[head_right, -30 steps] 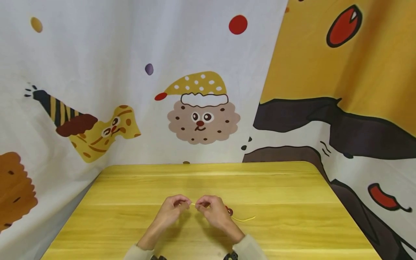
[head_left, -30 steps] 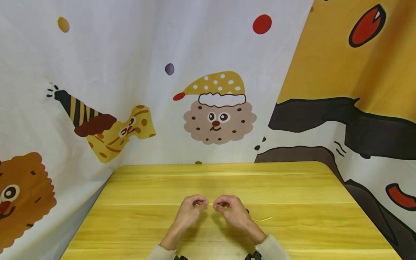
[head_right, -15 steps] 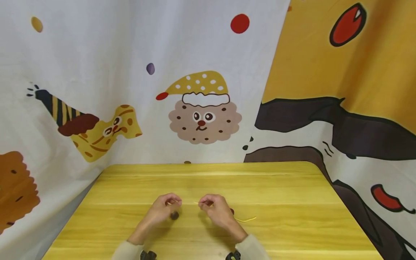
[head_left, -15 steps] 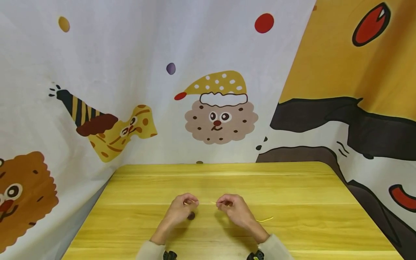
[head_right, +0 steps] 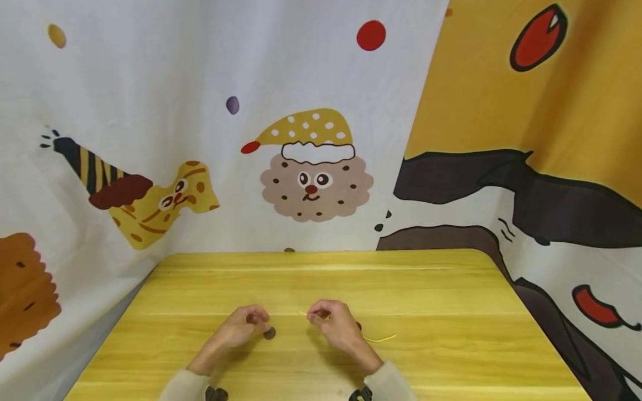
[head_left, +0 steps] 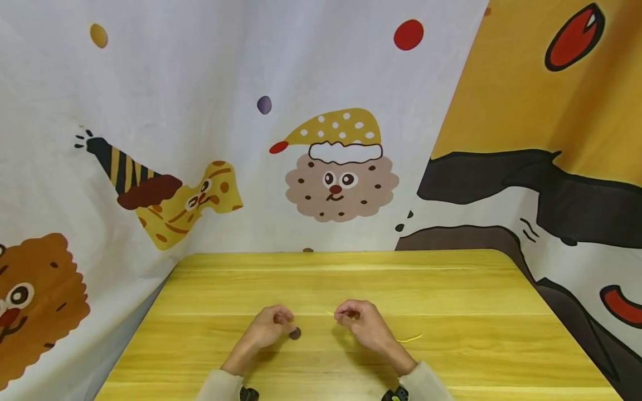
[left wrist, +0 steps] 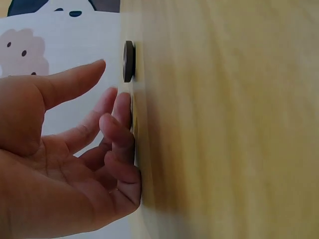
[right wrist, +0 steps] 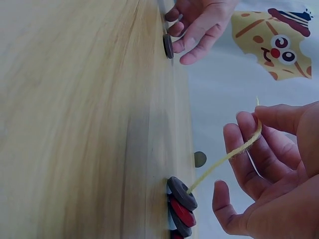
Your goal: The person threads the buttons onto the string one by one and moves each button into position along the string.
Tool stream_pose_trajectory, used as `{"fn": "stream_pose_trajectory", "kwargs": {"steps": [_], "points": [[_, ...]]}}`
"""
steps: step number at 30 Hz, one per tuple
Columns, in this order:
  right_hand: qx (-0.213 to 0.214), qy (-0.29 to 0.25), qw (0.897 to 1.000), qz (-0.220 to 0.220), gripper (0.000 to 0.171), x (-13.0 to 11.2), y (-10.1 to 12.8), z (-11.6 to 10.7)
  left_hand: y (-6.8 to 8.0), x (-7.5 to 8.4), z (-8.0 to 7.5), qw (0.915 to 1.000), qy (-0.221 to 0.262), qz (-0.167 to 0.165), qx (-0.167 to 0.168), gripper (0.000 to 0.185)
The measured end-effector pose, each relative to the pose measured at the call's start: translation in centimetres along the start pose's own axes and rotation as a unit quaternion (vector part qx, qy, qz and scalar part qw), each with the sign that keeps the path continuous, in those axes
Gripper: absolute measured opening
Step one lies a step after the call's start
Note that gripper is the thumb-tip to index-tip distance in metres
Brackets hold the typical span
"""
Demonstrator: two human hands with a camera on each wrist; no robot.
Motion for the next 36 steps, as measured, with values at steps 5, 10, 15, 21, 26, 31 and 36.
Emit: {"fn": "stream_pose_trajectory", "kwargs": {"steps": [5,10,15,21,26,31,36], "points": [[-0.003,0.013,1.000,-0.007,0.013,-0.2,0.2,-0.1,-0.4,-0.2,0.2,0.9997,-0.003,-0.004,-0.022,0.027],[-0.005,0.011,1.000,-0.009,0.012,-0.1,0.2,-0.2,-0.6,-0.3,0.5,0.9990,-0.013,-0.009,-0.042,0.030],[-0.005,-0.005,1.000,-0.005,0.011,0.1,0.1,-0.2,-0.6,-0.4,0.7,0.9981,-0.031,-0.011,-0.051,0.030],[-0.002,-0.025,1.000,0.002,0.008,0.2,0.0,-0.5,-0.8,-0.3,0.9,0.9981,-0.035,-0.011,-0.050,0.024],[-0.002,-0.019,1.000,-0.001,0.011,0.0,0.0,-0.8,-0.8,-0.1,1.1,0.9982,-0.035,-0.006,-0.048,0.019],[-0.002,-0.016,1.000,-0.001,0.012,0.0,0.1,-0.8,-0.6,0.0,1.0,0.9983,-0.037,-0.011,-0.044,0.017],[0.002,0.000,1.000,-0.006,0.012,0.3,0.2,-0.6,-0.4,-0.2,1.2,0.9983,-0.038,-0.009,-0.043,0.016]]}}
Point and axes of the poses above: each hand's wrist, its own y-axis away from the middle knuckle, its own z-axis out of the palm, x = y × z, the point moved 9 cm from there along -y, towards the middle knuckle, and after that the axes turned 8 degrees about -y, right-handed, at the moved point
